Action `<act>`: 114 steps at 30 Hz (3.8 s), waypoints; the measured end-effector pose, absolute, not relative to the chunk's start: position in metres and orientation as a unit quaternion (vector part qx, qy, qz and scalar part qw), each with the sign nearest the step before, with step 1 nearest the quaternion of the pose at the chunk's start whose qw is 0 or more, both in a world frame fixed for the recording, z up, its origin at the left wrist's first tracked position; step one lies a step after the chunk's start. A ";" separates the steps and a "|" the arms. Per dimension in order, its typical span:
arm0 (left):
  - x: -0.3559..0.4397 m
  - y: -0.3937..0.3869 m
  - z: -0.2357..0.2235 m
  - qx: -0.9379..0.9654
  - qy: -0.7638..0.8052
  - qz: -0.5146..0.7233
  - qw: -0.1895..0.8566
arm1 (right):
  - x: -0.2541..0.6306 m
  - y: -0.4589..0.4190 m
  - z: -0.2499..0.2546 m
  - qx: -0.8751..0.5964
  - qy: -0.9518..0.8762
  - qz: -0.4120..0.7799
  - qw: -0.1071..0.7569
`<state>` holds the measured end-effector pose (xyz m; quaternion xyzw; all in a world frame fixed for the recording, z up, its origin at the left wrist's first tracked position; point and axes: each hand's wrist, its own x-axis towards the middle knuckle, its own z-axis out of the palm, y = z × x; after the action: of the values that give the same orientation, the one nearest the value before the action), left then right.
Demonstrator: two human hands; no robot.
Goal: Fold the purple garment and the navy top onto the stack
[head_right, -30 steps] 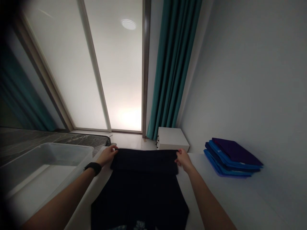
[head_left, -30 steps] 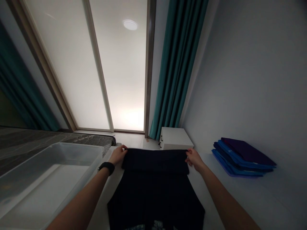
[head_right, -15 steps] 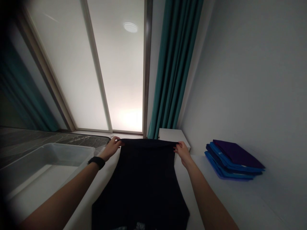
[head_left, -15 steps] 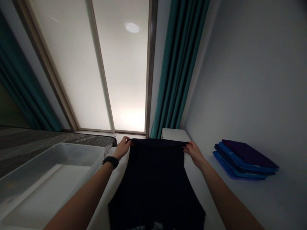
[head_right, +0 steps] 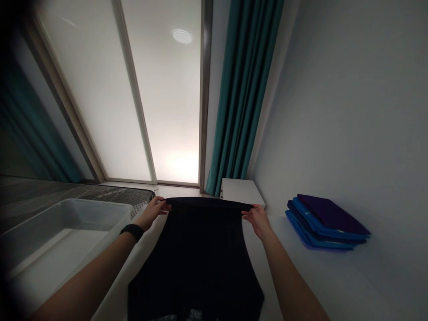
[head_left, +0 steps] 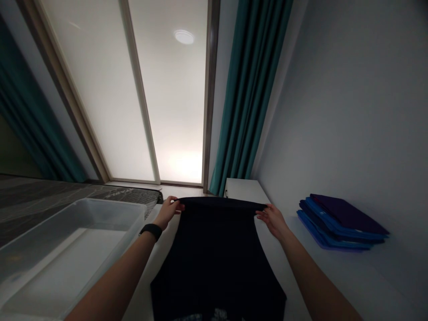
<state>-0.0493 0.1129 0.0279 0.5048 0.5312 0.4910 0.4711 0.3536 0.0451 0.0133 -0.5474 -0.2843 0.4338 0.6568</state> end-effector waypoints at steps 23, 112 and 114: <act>-0.079 0.056 -0.015 0.680 0.601 0.356 0.221 | 0.345 -0.024 -0.027 -0.671 -0.475 0.247 0.512; -0.058 0.103 -0.001 0.687 0.695 0.171 0.126 | 0.339 0.041 -0.018 -0.834 -0.529 0.112 0.111; -0.057 0.104 -0.002 0.670 0.711 0.174 0.124 | 0.339 0.041 -0.017 -0.839 -0.524 0.102 0.105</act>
<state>-0.0571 0.1036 -0.0019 0.6702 0.7107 0.1742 0.1240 0.3389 0.0406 -0.0175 -0.8392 -0.5237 0.1025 0.1050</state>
